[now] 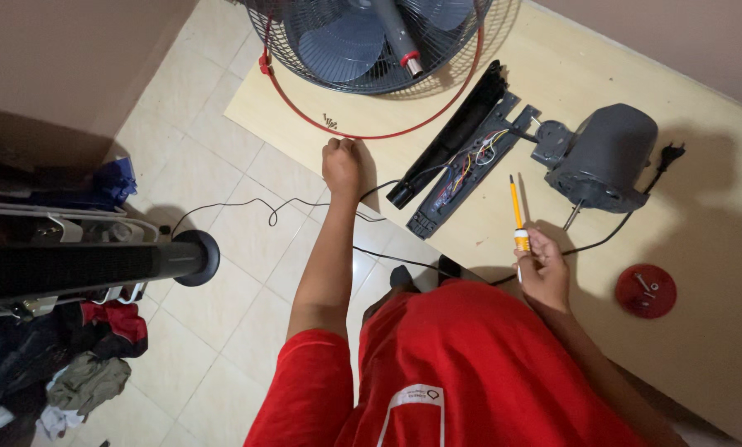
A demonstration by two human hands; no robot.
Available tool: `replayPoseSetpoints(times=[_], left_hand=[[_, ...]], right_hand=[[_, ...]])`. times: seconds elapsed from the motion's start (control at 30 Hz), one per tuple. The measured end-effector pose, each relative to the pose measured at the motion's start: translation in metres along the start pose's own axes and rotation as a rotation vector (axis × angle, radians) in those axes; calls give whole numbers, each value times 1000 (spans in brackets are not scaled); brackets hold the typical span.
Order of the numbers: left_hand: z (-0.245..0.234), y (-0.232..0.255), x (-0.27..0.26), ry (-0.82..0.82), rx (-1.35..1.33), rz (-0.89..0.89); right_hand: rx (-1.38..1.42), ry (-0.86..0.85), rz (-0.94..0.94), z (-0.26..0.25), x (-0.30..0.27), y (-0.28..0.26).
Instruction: The person repairs a disassembled electric fan by connecting internal wires and securing the casing with a screwdriver. They then reattach the motor housing to the fan body and tighten the screws.
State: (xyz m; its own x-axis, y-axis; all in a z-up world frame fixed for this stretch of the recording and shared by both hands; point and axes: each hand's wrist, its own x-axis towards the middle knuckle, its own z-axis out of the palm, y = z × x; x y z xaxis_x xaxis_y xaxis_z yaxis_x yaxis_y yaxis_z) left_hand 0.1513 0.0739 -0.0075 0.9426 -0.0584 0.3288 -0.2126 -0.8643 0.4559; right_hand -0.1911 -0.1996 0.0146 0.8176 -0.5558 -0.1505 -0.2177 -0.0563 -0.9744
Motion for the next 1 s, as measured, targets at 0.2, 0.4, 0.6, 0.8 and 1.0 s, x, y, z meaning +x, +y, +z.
replayPoseSetpoints(times=[0.2,0.4,0.6,0.8,1.0], left_hand=[[-26,26,-18,94,-138,91],[-75,69,-49,-41,-651,-166],[-80,91,-77,-394,-1412,-451],[-79,102,-99,-655,-1646,-735],[-86,105,-102,-773,-1812,-886]], right_hand=[[203,-142,91,-5,-1,-18],[257,-362,176,-4,2,-49],[149,-516,111,8,2,-73],[118,-558,154,10,2,-76],[142,-546,139,9,-1,-76]])
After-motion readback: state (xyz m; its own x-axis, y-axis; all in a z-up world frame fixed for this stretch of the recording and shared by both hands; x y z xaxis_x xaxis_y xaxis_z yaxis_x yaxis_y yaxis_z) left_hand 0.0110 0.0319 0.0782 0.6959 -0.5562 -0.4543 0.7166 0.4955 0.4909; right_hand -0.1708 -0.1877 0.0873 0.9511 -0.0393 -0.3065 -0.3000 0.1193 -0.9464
